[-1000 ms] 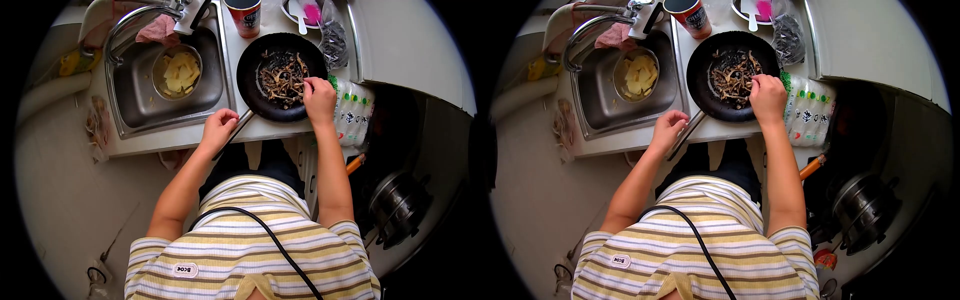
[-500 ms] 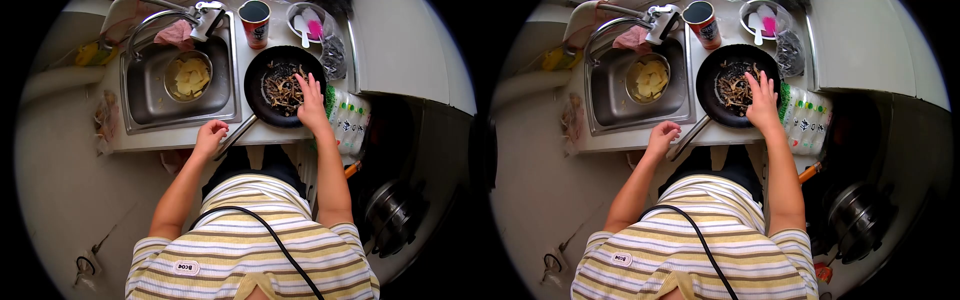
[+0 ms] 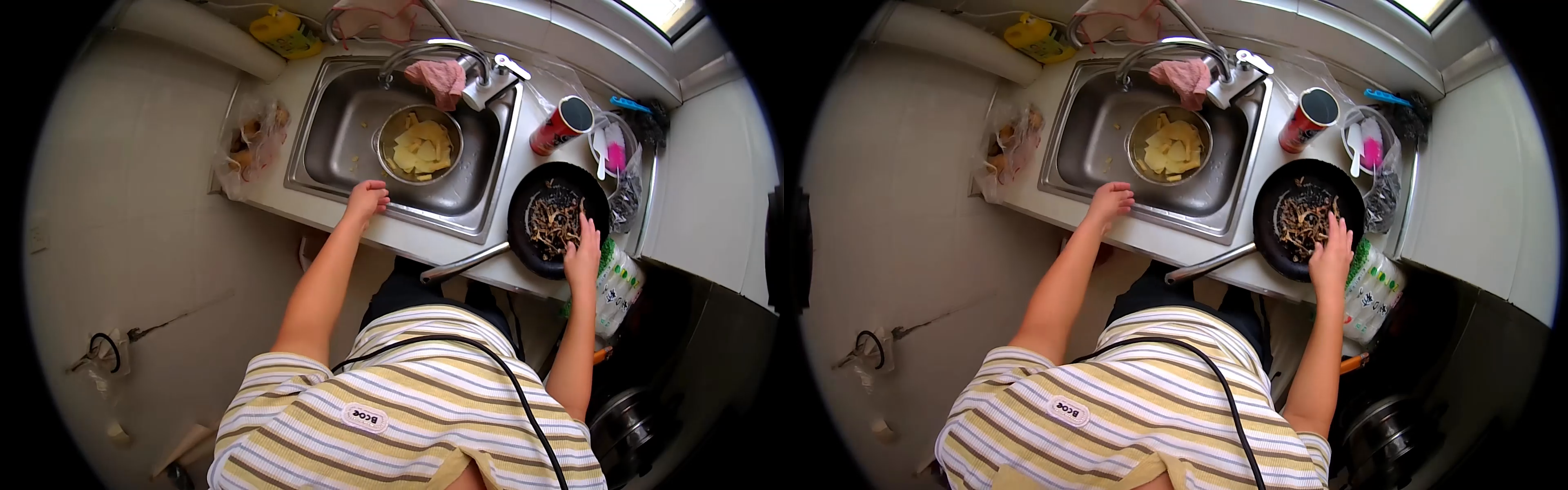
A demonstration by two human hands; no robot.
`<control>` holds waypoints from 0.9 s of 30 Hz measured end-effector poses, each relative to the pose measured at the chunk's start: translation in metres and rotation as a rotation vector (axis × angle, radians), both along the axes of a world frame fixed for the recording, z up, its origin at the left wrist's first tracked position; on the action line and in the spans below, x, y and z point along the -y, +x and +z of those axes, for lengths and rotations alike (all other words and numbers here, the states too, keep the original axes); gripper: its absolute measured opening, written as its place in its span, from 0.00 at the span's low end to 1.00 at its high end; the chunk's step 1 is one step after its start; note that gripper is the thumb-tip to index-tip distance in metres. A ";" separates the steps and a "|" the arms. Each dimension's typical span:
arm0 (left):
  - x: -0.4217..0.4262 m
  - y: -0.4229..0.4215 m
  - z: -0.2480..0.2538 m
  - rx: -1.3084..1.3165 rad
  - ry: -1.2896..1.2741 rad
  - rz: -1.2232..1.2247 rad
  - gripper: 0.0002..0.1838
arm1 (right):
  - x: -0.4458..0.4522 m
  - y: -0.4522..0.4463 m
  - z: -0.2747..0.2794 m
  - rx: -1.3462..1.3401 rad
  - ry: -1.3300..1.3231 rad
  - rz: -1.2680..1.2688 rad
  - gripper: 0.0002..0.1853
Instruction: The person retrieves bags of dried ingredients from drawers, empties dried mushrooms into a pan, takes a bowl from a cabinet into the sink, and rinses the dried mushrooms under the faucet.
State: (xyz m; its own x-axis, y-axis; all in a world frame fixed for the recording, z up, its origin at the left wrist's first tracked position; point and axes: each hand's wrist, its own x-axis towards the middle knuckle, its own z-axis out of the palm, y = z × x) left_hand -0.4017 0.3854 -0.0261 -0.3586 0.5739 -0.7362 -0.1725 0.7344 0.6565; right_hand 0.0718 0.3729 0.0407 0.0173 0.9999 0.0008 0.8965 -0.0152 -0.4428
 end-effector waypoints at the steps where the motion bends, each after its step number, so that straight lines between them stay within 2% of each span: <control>1: -0.014 -0.015 -0.018 0.005 0.004 -0.002 0.12 | 0.003 -0.001 -0.002 -0.076 -0.029 -0.070 0.24; 3: -0.040 -0.038 -0.057 0.046 -0.141 -0.055 0.11 | 0.011 -0.012 -0.002 -0.187 -0.032 -0.240 0.16; 4: -0.049 -0.047 -0.072 0.004 -0.203 -0.156 0.09 | 0.019 -0.020 -0.001 -0.227 -0.009 -0.340 0.14; 6: -0.061 -0.062 -0.074 0.066 -0.223 -0.237 0.07 | 0.040 -0.010 -0.025 -0.375 0.020 -0.429 0.15; 8: -0.065 -0.085 -0.077 0.108 -0.196 -0.185 0.07 | 0.055 -0.015 -0.047 -0.607 0.095 -0.618 0.16; 9: -0.070 -0.097 -0.078 0.133 -0.150 -0.147 0.06 | 0.057 -0.024 -0.042 -0.638 -0.015 -0.776 0.17; 12: -0.081 -0.143 -0.114 0.074 -0.096 -0.080 0.06 | 0.043 -0.077 0.000 -0.604 -0.076 -0.871 0.15; 14: -0.090 -0.165 -0.130 0.055 -0.094 -0.036 0.06 | 0.040 -0.090 -0.005 -0.711 -0.091 -0.704 0.09; 16: -0.099 -0.185 -0.140 -0.228 -0.138 -0.280 0.07 | 0.022 -0.134 -0.004 -0.830 -0.200 -0.618 0.08; 17: -0.102 -0.194 -0.143 -0.236 -0.134 -0.263 0.07 | 0.014 -0.153 -0.013 -0.899 -0.283 -0.592 0.08; 19: -0.111 -0.194 -0.148 -0.888 0.088 -0.549 0.08 | -0.002 -0.197 -0.026 -0.984 -0.449 -0.580 0.09; 20: -0.123 -0.195 -0.158 -0.876 0.100 -0.546 0.08 | -0.012 -0.220 -0.030 -0.992 -0.529 -0.600 0.10; 22: -0.148 -0.196 -0.182 -0.952 0.352 -0.662 0.10 | -0.031 -0.252 -0.055 -0.980 -0.676 -0.623 0.16; 23: -0.158 -0.189 -0.182 -0.937 0.353 -0.667 0.10 | -0.043 -0.260 -0.078 -0.922 -0.713 -0.657 0.21; 25: -0.179 -0.176 -0.163 -0.295 0.231 -0.672 0.17 | -0.063 -0.276 -0.121 -0.897 -0.808 -0.733 0.30; 26: -0.180 -0.164 -0.159 -0.070 0.144 -0.653 0.20 | -0.074 -0.280 -0.137 -0.926 -0.861 -0.769 0.35; 27: -0.177 -0.152 -0.154 0.149 0.063 -0.626 0.22 | -0.081 -0.283 -0.158 -1.068 -0.880 -0.783 0.39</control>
State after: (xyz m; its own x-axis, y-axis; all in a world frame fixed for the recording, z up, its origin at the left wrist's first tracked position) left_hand -0.5535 0.5626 -0.1802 0.1612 0.6852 -0.7103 0.1830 0.6865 0.7037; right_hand -0.2113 0.4534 -0.1177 0.1195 0.4260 -0.8968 -0.1594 -0.8833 -0.4408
